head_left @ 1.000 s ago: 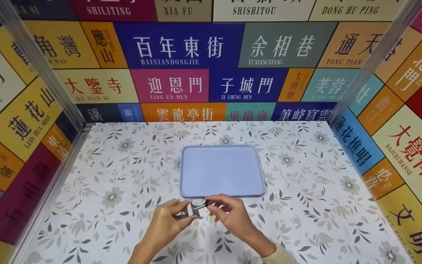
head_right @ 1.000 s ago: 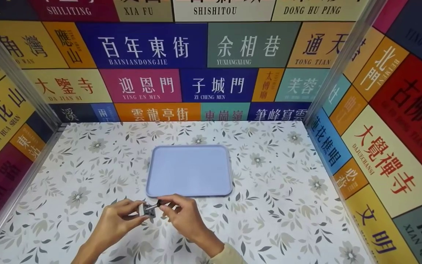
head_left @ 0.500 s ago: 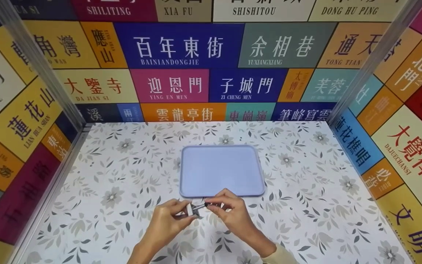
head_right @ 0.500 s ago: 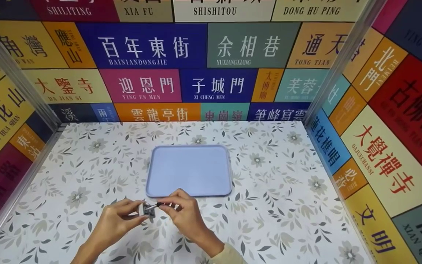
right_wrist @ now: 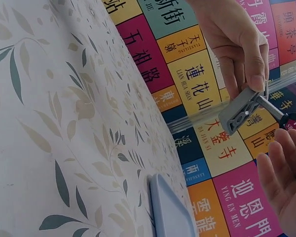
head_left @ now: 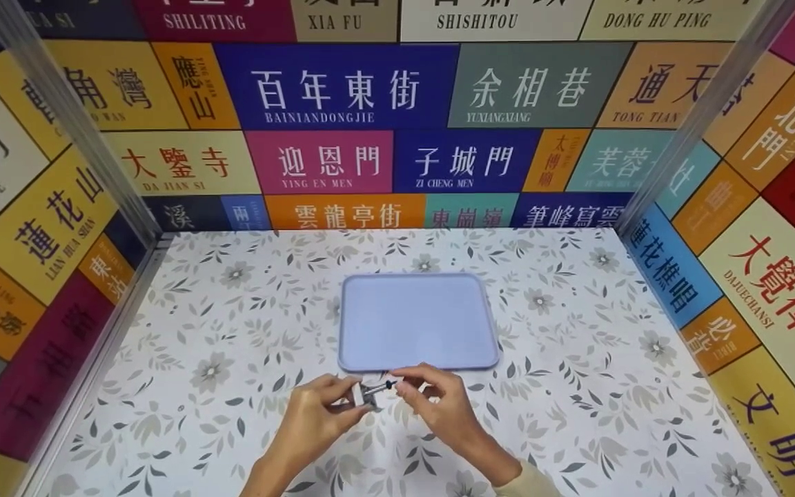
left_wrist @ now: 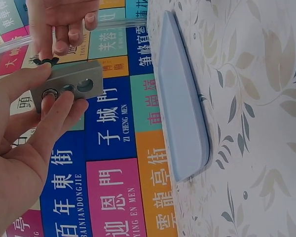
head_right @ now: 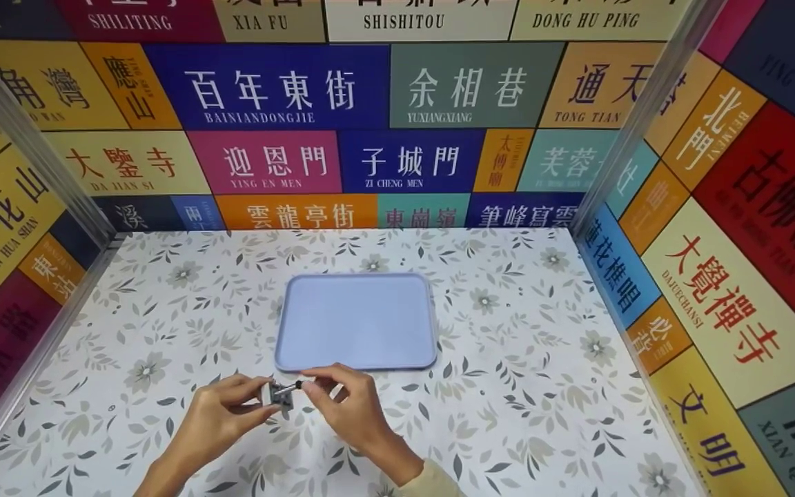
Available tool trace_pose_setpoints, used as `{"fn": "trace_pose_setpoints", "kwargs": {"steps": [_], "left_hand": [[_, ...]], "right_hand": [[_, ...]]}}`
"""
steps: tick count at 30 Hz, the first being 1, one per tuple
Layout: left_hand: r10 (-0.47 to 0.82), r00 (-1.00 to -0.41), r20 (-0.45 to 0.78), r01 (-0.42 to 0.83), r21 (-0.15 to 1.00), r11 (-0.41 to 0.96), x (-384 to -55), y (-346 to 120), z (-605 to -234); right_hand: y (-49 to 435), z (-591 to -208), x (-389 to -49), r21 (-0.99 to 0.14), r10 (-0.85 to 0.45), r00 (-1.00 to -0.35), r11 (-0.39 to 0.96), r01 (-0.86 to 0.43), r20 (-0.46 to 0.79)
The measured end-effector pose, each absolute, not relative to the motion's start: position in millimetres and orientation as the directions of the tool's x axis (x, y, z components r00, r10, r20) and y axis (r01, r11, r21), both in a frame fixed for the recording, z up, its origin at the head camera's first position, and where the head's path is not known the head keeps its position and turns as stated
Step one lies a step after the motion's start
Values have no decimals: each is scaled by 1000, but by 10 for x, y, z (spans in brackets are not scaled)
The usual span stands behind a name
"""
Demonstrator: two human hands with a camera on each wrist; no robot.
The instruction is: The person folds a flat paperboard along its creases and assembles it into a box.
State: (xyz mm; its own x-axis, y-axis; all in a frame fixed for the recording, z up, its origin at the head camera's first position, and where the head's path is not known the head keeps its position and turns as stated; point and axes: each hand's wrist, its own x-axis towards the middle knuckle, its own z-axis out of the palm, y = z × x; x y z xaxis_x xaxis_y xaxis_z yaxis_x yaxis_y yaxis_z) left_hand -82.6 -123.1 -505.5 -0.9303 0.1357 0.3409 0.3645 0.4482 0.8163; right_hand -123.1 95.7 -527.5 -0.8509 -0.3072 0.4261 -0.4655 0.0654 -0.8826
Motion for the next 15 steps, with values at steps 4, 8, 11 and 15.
{"fn": "trace_pose_setpoints", "kwargs": {"steps": [4,8,11,15], "left_hand": [[138,-930,340,365,820,442,-824,-1227,-5060],[145,-929,341,369,821,436,-820,-1226,-5069],[146,-924,352,380,811,445,-818,-1229,-5077],[144,-917,372,395,795,461,-814,-1233,-5084]], "right_hand": [[950,-5257,-1235,-913,-321,-872,49,-404,369],[939,-5241,-1238,-925,-325,-881,41,-377,344],[935,-5233,-1238,-924,-333,-875,28,-382,352],[931,-5228,-1240,-912,-349,-858,21,-410,377]]}}
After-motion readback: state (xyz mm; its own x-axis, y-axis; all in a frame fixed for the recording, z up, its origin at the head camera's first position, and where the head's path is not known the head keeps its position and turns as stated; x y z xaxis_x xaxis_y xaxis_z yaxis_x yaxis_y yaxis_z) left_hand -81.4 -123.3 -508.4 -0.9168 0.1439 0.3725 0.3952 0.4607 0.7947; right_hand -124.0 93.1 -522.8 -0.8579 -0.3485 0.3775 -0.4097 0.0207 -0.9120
